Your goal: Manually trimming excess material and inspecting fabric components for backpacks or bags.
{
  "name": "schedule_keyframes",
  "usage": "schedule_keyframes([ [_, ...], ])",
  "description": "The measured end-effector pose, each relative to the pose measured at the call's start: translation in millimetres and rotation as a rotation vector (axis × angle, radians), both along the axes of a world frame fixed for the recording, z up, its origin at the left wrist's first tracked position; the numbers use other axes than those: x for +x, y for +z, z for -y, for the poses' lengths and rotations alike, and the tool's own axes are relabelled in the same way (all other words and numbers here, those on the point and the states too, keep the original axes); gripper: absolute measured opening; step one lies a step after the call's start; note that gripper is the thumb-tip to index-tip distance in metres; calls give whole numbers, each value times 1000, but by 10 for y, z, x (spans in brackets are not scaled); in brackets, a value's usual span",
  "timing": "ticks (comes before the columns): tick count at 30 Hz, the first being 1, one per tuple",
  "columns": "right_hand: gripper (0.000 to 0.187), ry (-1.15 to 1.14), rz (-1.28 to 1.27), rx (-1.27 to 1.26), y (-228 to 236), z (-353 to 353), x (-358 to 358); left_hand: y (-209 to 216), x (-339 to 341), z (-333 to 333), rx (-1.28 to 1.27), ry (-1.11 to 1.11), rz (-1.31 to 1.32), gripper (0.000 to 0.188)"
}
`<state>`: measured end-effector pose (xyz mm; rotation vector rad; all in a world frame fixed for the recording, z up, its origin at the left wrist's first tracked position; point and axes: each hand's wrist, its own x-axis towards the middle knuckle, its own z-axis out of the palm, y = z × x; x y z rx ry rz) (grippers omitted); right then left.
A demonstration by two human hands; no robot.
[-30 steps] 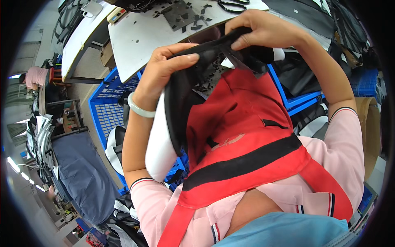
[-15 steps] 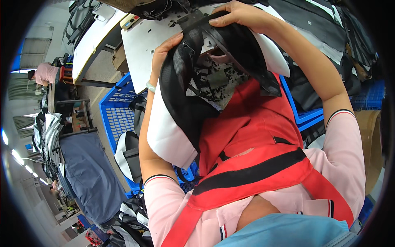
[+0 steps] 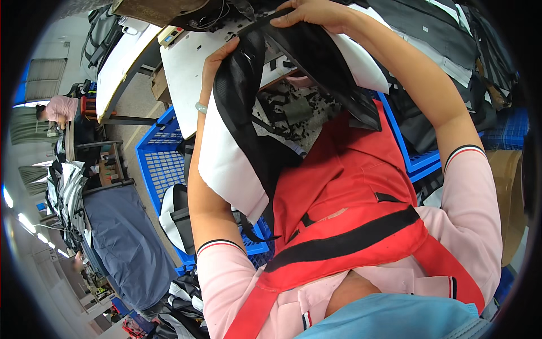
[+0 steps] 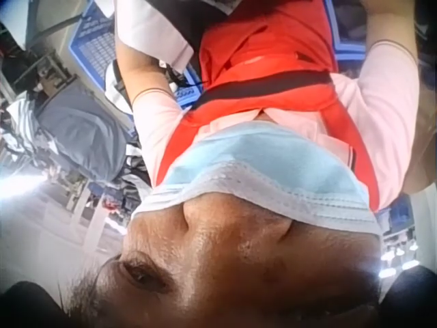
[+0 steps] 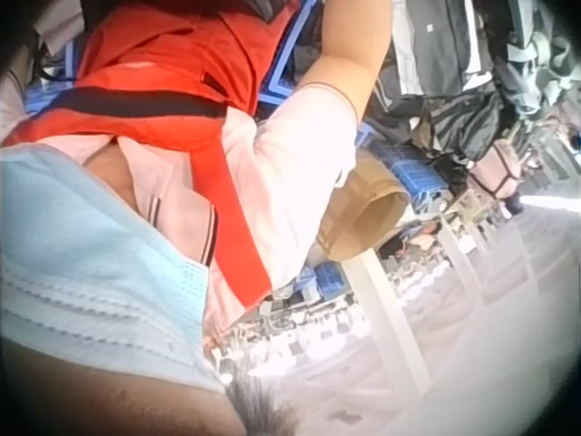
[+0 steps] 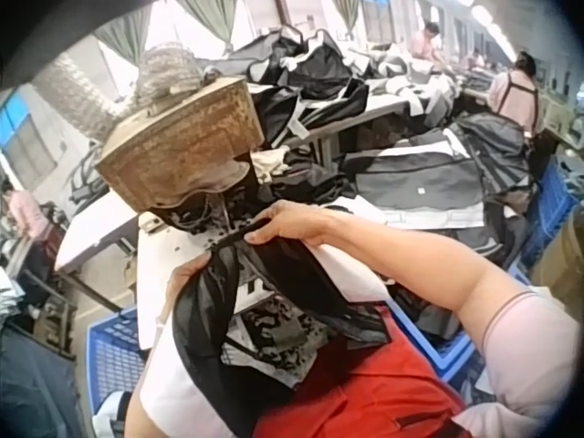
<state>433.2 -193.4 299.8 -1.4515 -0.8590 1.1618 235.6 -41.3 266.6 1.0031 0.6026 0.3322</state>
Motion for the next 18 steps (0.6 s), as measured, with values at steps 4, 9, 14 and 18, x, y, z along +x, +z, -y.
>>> schedule_keyframes([
  [4,40,-20,67,34,-1,-184,0,-218,-29,-366,-38,-101,170,28],
  [9,49,-63,234,3,122,-179,-6,-119,-7,-289,27,-65,100,29],
  [14,43,-202,213,78,82,46,139,-81,13,-96,157,-229,264,26],
  [18,35,-113,192,75,301,368,64,-176,-419,-813,389,-67,278,31],
])
